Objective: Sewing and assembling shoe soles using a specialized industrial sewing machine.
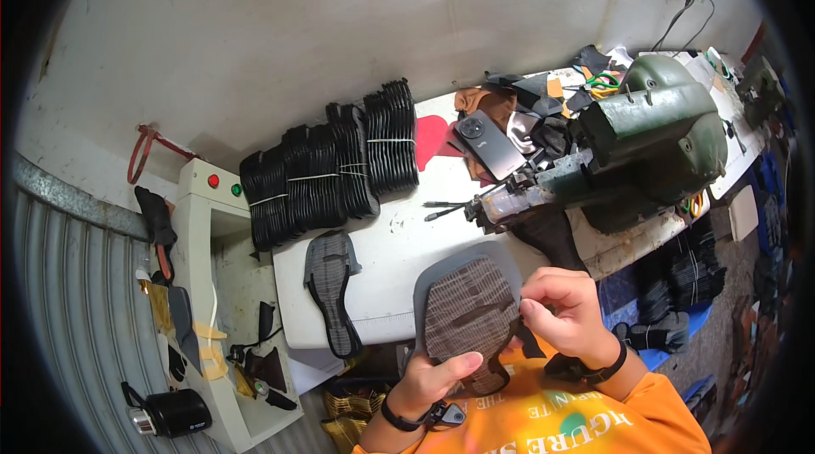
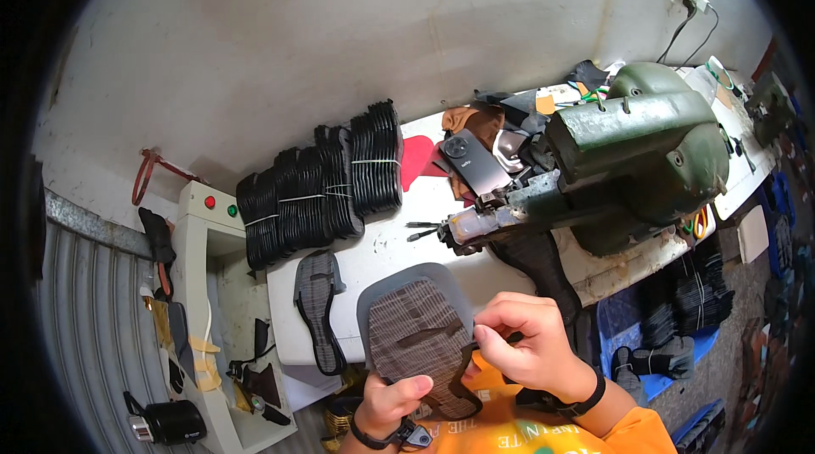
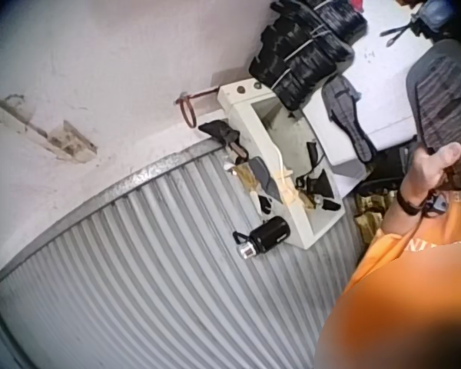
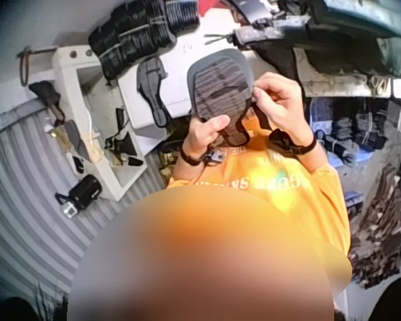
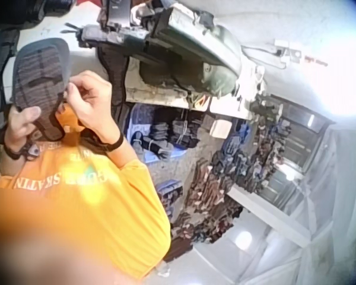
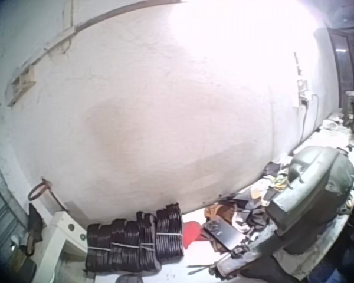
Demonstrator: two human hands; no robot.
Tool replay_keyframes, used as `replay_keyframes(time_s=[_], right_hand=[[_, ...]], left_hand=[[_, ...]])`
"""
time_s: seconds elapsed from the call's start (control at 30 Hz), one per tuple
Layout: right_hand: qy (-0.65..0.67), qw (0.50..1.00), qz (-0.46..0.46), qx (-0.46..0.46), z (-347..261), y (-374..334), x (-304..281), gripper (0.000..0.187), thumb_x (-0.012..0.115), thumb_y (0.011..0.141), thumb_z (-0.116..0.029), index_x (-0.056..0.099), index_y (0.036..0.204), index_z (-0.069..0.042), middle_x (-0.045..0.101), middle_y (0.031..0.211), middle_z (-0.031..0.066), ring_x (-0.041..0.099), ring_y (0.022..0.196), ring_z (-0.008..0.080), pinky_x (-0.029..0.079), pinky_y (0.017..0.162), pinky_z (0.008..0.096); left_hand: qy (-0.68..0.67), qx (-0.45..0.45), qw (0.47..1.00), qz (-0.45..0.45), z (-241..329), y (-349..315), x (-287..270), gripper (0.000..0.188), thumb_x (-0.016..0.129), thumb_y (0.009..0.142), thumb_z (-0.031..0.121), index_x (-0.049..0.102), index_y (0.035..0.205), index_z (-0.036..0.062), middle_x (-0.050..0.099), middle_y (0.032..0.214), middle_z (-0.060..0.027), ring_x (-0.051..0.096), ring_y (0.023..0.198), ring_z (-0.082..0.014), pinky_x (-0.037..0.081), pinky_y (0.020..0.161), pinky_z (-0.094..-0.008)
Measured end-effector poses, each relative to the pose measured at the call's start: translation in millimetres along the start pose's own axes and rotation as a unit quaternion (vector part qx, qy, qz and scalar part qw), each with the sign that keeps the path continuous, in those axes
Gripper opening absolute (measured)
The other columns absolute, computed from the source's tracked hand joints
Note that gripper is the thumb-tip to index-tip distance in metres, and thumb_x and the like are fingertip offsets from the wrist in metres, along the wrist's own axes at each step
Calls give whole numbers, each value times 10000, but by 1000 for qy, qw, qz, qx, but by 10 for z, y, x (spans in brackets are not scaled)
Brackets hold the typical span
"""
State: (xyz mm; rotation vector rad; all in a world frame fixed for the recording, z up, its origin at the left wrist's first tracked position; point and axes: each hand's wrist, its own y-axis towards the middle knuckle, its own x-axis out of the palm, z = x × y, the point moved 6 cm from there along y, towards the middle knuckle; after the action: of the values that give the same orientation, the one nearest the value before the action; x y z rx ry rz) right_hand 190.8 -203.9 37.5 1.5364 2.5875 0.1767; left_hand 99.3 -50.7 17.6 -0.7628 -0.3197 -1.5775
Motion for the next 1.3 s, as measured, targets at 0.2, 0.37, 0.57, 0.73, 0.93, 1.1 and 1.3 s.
replay_keyframes(time_s=[0.2,0.37,0.57,0.73,0.93,1.1,1.3], right_hand=[[-14,993,119,-18,150,-94,-48,62,653,824,42,712,839,55,660,796,81,586,596,92,450,530,223],[338,911,197,129,533,-266,119,127,591,897,1,685,843,68,650,835,92,552,570,110,472,516,265],[499,820,110,259,602,-239,272,130,600,918,-16,670,986,70,655,839,112,638,620,148,536,537,293],[2,994,96,-45,114,-49,-1,118,644,872,61,683,983,61,664,869,100,651,633,130,514,548,226],[-135,981,134,-35,-123,43,-62,89,742,826,15,713,907,38,661,866,84,623,599,83,493,513,215],[8,998,41,40,44,-19,-64,83,718,887,1,722,957,45,659,869,79,619,632,78,492,545,213],[305,926,-15,221,267,-74,-11,90,664,939,-1,704,919,77,656,879,84,585,624,106,469,553,240]], left_hand=[[43,24,999,-1,-91,63,11,586,563,912,145,428,1410,-132,631,1275,-264,655,1146,-345,510,1036,-444],[-28,10,999,16,-262,52,-96,548,533,972,167,423,1414,-137,592,1340,-273,615,1218,-355,479,1076,-453],[-36,28,999,10,-237,55,-78,530,528,966,137,431,1414,-127,604,1321,-258,621,1203,-337,483,1074,-441],[-43,34,999,1,-241,41,-78,464,517,980,59,484,1426,-62,602,1365,-148,584,1250,-237,432,1107,-365],[-8,23,999,34,-228,50,-71,550,527,925,78,425,1434,-101,583,1365,-224,608,1231,-315,480,1080,-435],[9,10,1000,5,-241,-12,-94,573,545,912,98,423,1436,-102,594,1344,-231,618,1214,-315,492,1065,-435],[-1,27,999,-32,-193,-22,-26,581,566,923,159,429,1420,-107,635,1259,-246,658,1138,-320,535,1001,-422]])
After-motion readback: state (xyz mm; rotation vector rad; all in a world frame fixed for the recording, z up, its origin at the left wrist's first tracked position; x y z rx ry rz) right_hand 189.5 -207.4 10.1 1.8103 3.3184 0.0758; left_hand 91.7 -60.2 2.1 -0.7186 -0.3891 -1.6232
